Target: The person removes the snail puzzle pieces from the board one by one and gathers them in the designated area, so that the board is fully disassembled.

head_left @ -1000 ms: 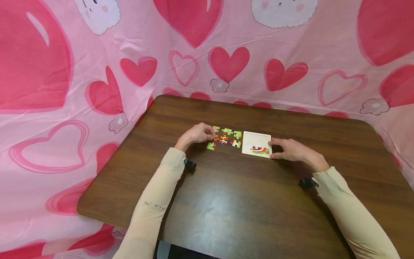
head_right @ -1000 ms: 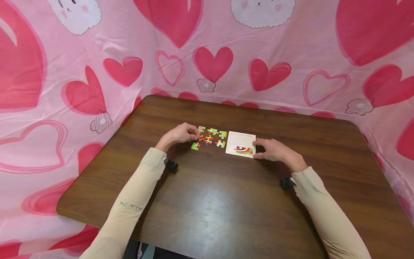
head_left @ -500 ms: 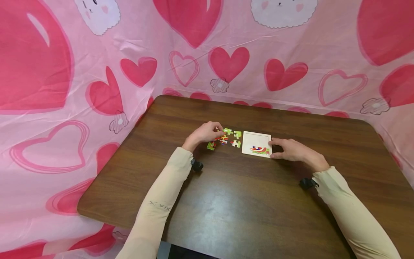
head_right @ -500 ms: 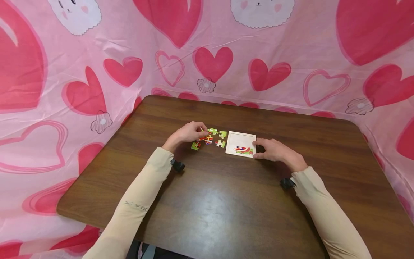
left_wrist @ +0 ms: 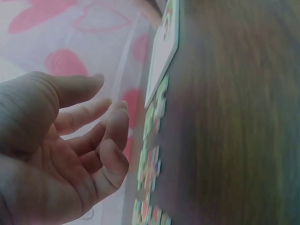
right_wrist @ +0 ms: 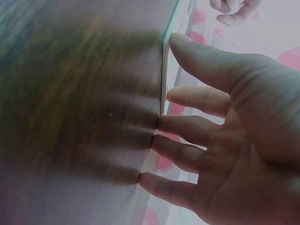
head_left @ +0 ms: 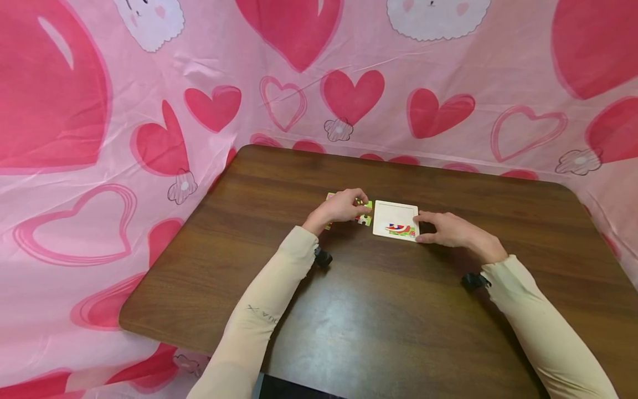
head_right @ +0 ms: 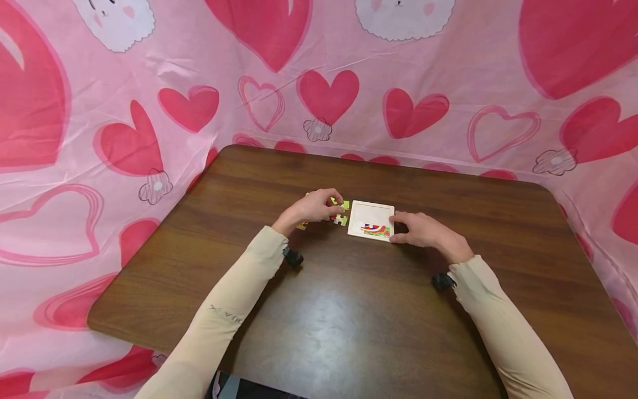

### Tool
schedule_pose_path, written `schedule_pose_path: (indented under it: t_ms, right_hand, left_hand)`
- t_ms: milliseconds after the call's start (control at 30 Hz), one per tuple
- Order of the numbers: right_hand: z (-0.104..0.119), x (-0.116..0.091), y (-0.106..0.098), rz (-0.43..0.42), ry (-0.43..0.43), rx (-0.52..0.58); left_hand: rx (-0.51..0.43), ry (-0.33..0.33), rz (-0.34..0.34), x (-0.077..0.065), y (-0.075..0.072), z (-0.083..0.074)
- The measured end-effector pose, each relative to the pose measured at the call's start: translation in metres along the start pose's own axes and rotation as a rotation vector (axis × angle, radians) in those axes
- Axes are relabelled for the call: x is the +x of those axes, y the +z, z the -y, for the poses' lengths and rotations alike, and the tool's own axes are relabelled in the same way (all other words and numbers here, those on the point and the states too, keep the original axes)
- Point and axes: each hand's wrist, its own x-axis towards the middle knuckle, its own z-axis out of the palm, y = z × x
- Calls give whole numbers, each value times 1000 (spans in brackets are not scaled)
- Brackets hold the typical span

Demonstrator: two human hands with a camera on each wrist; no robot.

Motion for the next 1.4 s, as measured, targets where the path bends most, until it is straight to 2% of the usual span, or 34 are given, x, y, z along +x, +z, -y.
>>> schedule_pose_path:
  t_ms: [300, 700, 833, 1033, 1300, 1400]
  right_hand:
    - [-1, 3, -1, 12, 14, 5]
    - [-2, 2, 0, 19, 16, 10]
    - [-3, 2, 0, 6, 7, 13]
    - [-3, 2, 1, -13, -18, 5]
    - [-2, 2, 1, -19, -30, 0]
    - [-2, 2, 1, -18, -28, -4]
  left_hand:
    - [108, 27, 3, 12, 17, -17]
    - [136, 53, 22, 25, 37, -40]
    - [157, 37, 48, 29, 44, -43]
    - [203, 71, 67, 32, 50, -49]
    - [319, 64, 89, 38, 60, -49]
    - [356, 84, 95, 38, 62, -51]
